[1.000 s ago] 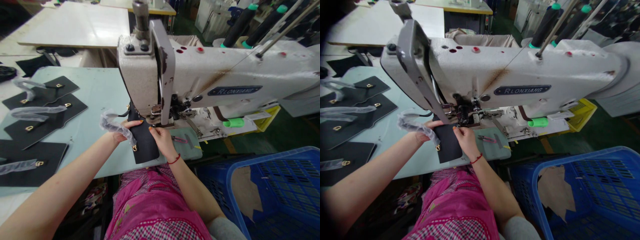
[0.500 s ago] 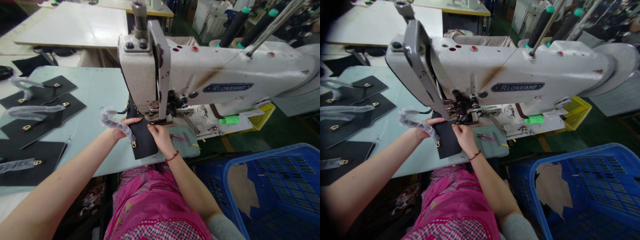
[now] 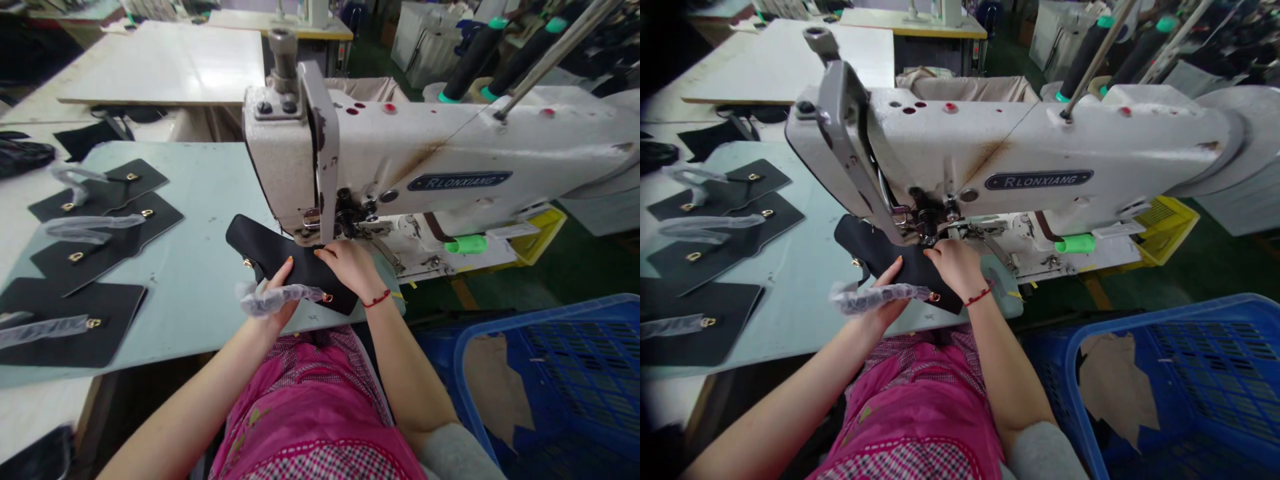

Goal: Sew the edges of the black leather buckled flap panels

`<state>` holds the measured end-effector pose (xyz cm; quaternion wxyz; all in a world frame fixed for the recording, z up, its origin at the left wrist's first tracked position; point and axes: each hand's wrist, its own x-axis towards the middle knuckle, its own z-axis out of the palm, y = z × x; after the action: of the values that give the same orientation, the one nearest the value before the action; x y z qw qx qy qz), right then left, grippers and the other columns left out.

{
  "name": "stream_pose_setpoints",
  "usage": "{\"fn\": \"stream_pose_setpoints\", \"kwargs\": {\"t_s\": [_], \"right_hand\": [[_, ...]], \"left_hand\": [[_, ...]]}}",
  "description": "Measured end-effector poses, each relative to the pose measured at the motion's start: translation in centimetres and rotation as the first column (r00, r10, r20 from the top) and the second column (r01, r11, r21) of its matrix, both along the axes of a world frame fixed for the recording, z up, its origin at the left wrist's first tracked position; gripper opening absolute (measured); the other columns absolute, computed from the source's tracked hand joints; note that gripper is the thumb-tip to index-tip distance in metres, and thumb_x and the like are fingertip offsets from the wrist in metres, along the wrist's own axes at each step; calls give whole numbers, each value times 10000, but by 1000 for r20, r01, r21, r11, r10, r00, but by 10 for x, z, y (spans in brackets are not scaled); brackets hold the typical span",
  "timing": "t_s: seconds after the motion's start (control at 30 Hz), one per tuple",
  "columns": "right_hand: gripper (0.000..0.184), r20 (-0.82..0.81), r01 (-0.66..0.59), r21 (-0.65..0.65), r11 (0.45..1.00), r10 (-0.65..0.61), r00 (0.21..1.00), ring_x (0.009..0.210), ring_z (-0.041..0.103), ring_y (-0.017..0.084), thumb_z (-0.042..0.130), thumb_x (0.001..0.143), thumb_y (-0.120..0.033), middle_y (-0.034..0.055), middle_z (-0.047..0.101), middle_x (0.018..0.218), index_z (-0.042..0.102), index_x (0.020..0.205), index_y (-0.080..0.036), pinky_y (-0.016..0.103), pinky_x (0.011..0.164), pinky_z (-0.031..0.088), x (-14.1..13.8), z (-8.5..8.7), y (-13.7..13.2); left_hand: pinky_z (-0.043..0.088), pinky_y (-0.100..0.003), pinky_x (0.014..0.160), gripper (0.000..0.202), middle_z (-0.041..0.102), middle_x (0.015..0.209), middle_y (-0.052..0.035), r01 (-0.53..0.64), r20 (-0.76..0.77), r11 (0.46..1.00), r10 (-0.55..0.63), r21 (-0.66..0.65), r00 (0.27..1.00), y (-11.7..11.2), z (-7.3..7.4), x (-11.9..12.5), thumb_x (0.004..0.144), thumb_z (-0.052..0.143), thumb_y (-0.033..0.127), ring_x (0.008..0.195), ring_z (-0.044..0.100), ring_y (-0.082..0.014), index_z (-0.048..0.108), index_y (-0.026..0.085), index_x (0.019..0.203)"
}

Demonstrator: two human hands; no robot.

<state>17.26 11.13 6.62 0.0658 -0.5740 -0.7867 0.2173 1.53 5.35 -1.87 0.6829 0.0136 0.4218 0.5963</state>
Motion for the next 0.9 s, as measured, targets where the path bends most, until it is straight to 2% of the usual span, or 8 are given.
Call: {"fn": "stream_pose_setpoints", "kwargs": {"t_s": [0.13,0.37,0.57,0.77,0.9], "right_hand": [[385,33,-31,16,999,30,999,796,658,184,508,968,-454,91,741,882,759,872,-178,271,612,327,3,0,6],[412,6,-48,37,998,48,999,737,637,159,511,959,-481,78,734,829,755,835,-174,261,588,305,6,-5,7],[405,-24,-55,54,997,56,998,705,625,151,512,960,-466,79,731,810,750,814,-172,260,582,291,7,-8,8],[382,-57,-30,34,999,32,998,707,621,149,532,955,-454,84,735,845,759,850,-165,264,588,295,6,-10,8],[375,-114,2,30,1000,2,993,694,613,146,538,951,-444,84,728,827,755,827,-164,263,577,288,4,-12,6]], "left_hand": [[422,-412,1117,305,700,1223,-95,-31,104,999,29,17,994,0,-3,15,856,655,226,1259,572,-274,698,138,1145],[435,-390,1101,319,722,1159,-115,-75,85,997,71,37,994,5,-6,15,802,698,131,1152,646,-248,698,115,1120],[471,-379,1071,266,712,1189,-105,-120,58,992,117,48,991,3,-2,19,800,672,122,1215,606,-258,716,133,1062],[461,-394,1081,217,727,1151,-94,-63,-29,998,63,13,998,4,-9,13,802,696,182,1148,649,-255,731,169,1016],[517,-366,1018,202,743,1101,-84,-73,-62,997,72,-12,995,7,-2,10,792,688,135,1067,689,-236,733,165,987]]}}
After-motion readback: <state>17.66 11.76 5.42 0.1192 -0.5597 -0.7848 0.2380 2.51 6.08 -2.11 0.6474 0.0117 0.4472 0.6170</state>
